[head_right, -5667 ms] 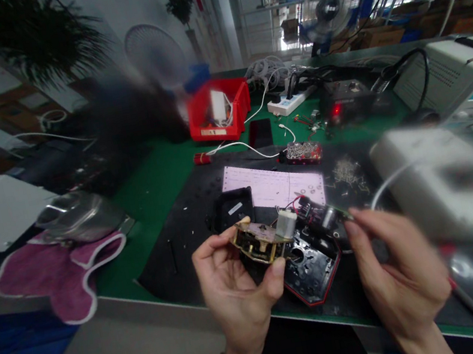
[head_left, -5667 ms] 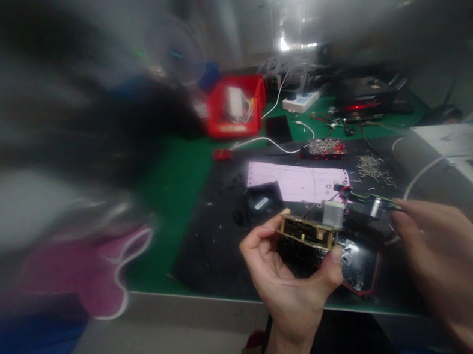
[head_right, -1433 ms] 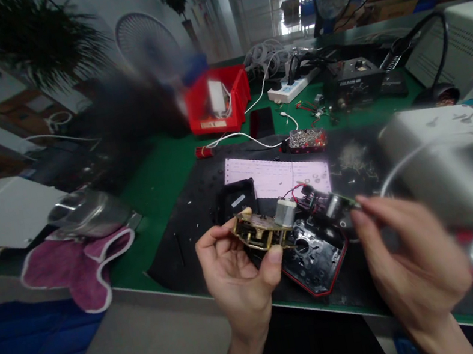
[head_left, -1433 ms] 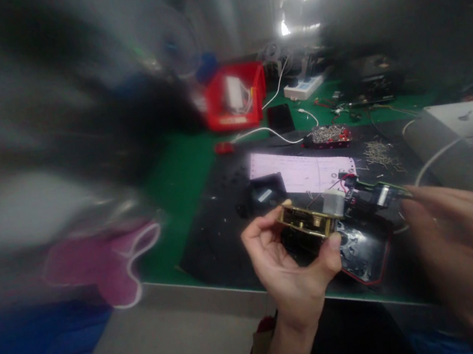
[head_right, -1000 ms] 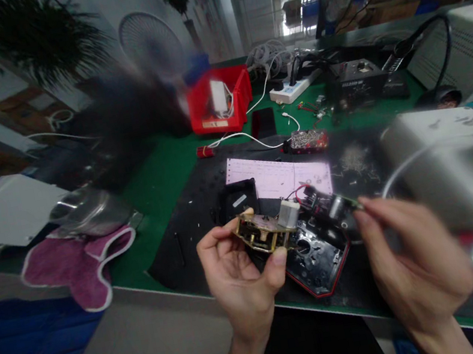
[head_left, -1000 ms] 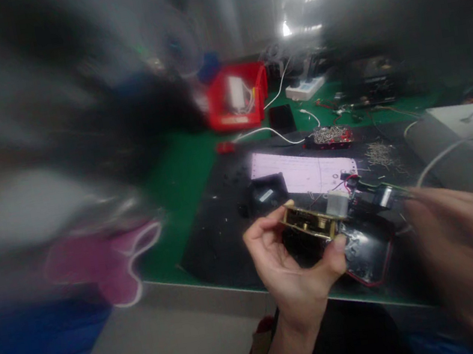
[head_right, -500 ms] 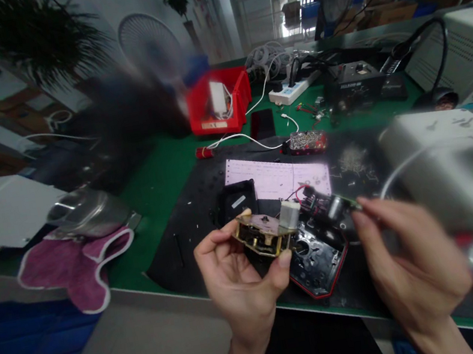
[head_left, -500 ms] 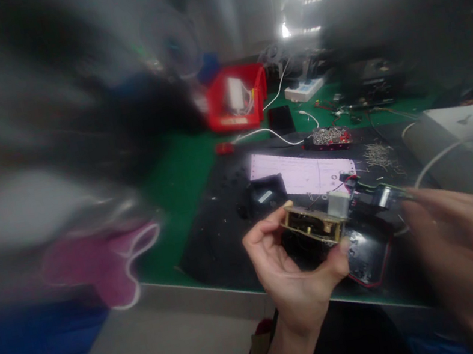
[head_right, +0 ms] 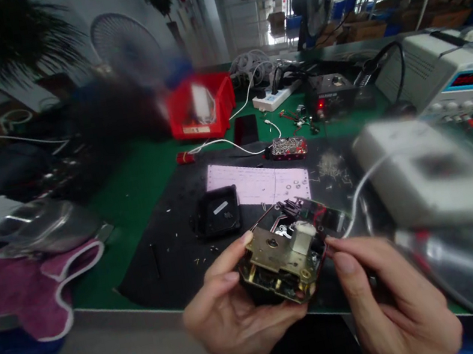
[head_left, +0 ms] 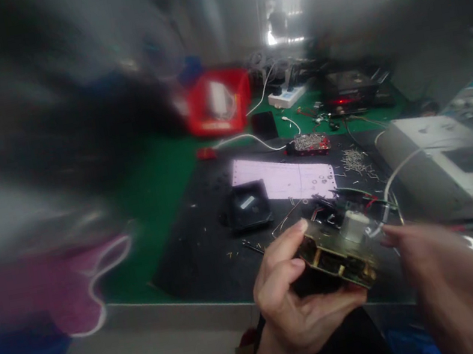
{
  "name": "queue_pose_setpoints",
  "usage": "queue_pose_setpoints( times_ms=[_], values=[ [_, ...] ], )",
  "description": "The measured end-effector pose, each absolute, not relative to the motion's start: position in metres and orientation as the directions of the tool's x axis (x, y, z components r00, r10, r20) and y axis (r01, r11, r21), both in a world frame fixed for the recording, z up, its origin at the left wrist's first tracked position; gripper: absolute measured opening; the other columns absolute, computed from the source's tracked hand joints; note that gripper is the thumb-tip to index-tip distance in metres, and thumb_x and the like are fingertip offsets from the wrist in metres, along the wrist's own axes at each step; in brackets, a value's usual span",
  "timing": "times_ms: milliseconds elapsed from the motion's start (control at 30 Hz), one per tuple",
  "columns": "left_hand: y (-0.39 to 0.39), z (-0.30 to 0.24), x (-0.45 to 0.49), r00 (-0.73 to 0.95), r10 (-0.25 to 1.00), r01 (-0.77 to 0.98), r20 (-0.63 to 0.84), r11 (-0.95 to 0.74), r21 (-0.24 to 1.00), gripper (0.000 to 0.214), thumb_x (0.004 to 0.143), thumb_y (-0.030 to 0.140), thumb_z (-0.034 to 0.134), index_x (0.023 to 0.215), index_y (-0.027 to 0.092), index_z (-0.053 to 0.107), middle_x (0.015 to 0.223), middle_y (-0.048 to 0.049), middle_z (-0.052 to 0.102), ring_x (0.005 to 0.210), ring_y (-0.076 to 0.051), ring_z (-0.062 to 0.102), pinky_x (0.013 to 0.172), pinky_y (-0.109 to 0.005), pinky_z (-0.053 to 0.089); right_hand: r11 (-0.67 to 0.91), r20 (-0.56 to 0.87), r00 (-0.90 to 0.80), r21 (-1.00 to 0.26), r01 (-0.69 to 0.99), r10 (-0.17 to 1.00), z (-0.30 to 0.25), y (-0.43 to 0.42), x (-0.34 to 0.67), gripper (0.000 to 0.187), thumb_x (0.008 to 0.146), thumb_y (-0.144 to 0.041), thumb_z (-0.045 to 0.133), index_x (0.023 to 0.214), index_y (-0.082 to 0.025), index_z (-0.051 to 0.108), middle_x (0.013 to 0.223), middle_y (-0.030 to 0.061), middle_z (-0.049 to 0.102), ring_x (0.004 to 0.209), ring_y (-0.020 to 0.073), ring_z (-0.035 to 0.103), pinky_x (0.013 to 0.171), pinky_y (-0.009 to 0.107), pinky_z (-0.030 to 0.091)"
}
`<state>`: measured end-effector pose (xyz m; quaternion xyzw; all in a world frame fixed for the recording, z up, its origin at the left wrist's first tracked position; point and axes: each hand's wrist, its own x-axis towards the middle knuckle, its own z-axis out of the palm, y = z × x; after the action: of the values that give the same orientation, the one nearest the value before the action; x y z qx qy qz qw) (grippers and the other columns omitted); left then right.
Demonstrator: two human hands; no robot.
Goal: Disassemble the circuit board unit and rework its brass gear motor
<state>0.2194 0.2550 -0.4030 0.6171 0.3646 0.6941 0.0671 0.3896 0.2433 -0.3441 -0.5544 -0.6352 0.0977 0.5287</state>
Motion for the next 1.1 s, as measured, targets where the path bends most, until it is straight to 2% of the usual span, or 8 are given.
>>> queue_pose_setpoints(
  times_ms=[167, 233, 333, 467, 567, 667, 867, 1100],
  values=[
    [0.257, -0.393, 0.215, -0.07, 0.462, 0.458, 0.884, -0.773, 0.44, 0.093, 0.06, 0.03, 0.1, 0.132, 0.015, 0.042, 0.134, -0.019, 0.066, 0.118, -0.029, 0.07, 0.097, -0.047, 0.066, 0.076, 0.242, 0.285, -0.869, 0.489, 0.927, -0.342, 0.235, 0.392, 0.026, 0.101, -0.05, 0.063, 0.11, -0.029, 0.075, 0.103, -0.0019, 0.067, 0.093, 0.0104, 0.065, 0.091, 0.012, 0.052],
    [0.257, -0.39, 0.213, -0.048, 0.441, 0.48, 0.896, -0.777, 0.408, 0.084, 0.065, 0.032, 0.097, 0.128, 0.015, 0.044, 0.133, -0.0187, 0.067, 0.116, -0.029, 0.071, 0.095, -0.047, 0.067, 0.012, 0.113, 0.257, -0.931, 0.364, 0.96, -0.345, 0.237, 0.397, 0.029, 0.097, -0.052, 0.069, 0.112, -0.027, 0.075, 0.099, 0.0009, 0.068, 0.081, 0.0109, 0.065, 0.072, 0.011, 0.054],
    [0.256, -0.389, 0.21, -0.02, 0.414, 0.5, 0.91, -0.784, 0.368, 0.072, 0.065, 0.032, 0.097, 0.117, 0.016, 0.049, 0.133, -0.0172, 0.068, 0.115, -0.028, 0.072, 0.093, -0.045, 0.069, -0.126, -0.105, 0.188, -0.987, 0.1, 0.977, -0.351, 0.242, 0.402, 0.043, 0.088, -0.051, 0.081, 0.117, -0.021, 0.071, 0.097, 0.0062, 0.067, 0.058, 0.0084, 0.057, 0.044, 0.01, 0.04],
    [0.254, -0.393, 0.205, 0.053, 0.397, 0.533, 0.916, -0.787, 0.311, 0.059, 0.062, 0.03, 0.098, 0.098, 0.019, 0.052, 0.139, -0.0127, 0.066, 0.116, -0.028, 0.072, 0.093, -0.042, 0.069, -0.27, -0.288, 0.033, -0.927, -0.259, 0.957, -0.355, 0.248, 0.397, 0.06, 0.078, -0.046, 0.091, 0.124, -0.017, 0.066, 0.116, 0.0133, 0.064, 0.056, 0.0048, 0.051, 0.054, 0.015, 0.053],
    [0.254, -0.397, 0.2, 0.124, 0.382, 0.51, 0.916, -0.816, 0.272, 0.059, 0.06, 0.03, 0.099, 0.094, 0.021, 0.052, 0.147, -0.0115, 0.061, 0.12, -0.03, 0.071, 0.093, -0.045, 0.069, -0.302, -0.313, -0.022, -0.892, -0.338, 0.95, -0.355, 0.251, 0.392, 0.065, 0.076, -0.04, 0.093, 0.129, -0.017, 0.065, 0.123, 0.0168, 0.061, 0.078, 0.0154, 0.065, 0.067, 0.02, 0.06],
    [0.254, -0.397, 0.197, 0.142, 0.38, 0.494, 0.914, -0.828, 0.268, 0.059, 0.059, 0.028, 0.099, 0.095, 0.021, 0.052, 0.15, -0.0116, 0.058, 0.12, -0.032, 0.07, 0.093, -0.047, 0.069, -0.279, -0.298, -0.012, -0.879, -0.387, 0.954, -0.356, 0.253, 0.391, 0.058, 0.076, -0.035, 0.093, 0.125, -0.017, 0.067, 0.122, 0.0167, 0.062, 0.093, 0.0221, 0.069, 0.077, 0.023, 0.062],
    [0.254, -0.395, 0.197, 0.172, 0.406, 0.511, 0.897, -0.816, 0.272, 0.057, 0.062, 0.028, 0.097, 0.097, 0.022, 0.053, 0.146, -0.012, 0.061, 0.122, -0.031, 0.069, 0.095, -0.046, 0.069, -0.231, -0.256, 0.033, -0.914, -0.335, 0.966, -0.355, 0.254, 0.388, 0.061, 0.074, -0.041, 0.093, 0.122, -0.014, 0.068, 0.118, 0.0183, 0.064, 0.088, 0.0259, 0.07, 0.076, 0.031, 0.064],
    [0.256, -0.384, 0.199, 0.2, 0.379, 0.526, 0.903, -0.819, 0.228, 0.051, 0.07, 0.03, 0.093, 0.1, 0.018, 0.053, 0.135, -0.0158, 0.067, 0.122, -0.028, 0.07, 0.097, -0.041, 0.067, -0.197, -0.22, 0.051, -0.938, -0.286, 0.974, -0.353, 0.253, 0.388, 0.057, 0.076, -0.041, 0.092, 0.12, -0.012, 0.069, 0.109, 0.0172, 0.066, 0.081, 0.0232, 0.07, 0.071, 0.029, 0.063]
  ],
)
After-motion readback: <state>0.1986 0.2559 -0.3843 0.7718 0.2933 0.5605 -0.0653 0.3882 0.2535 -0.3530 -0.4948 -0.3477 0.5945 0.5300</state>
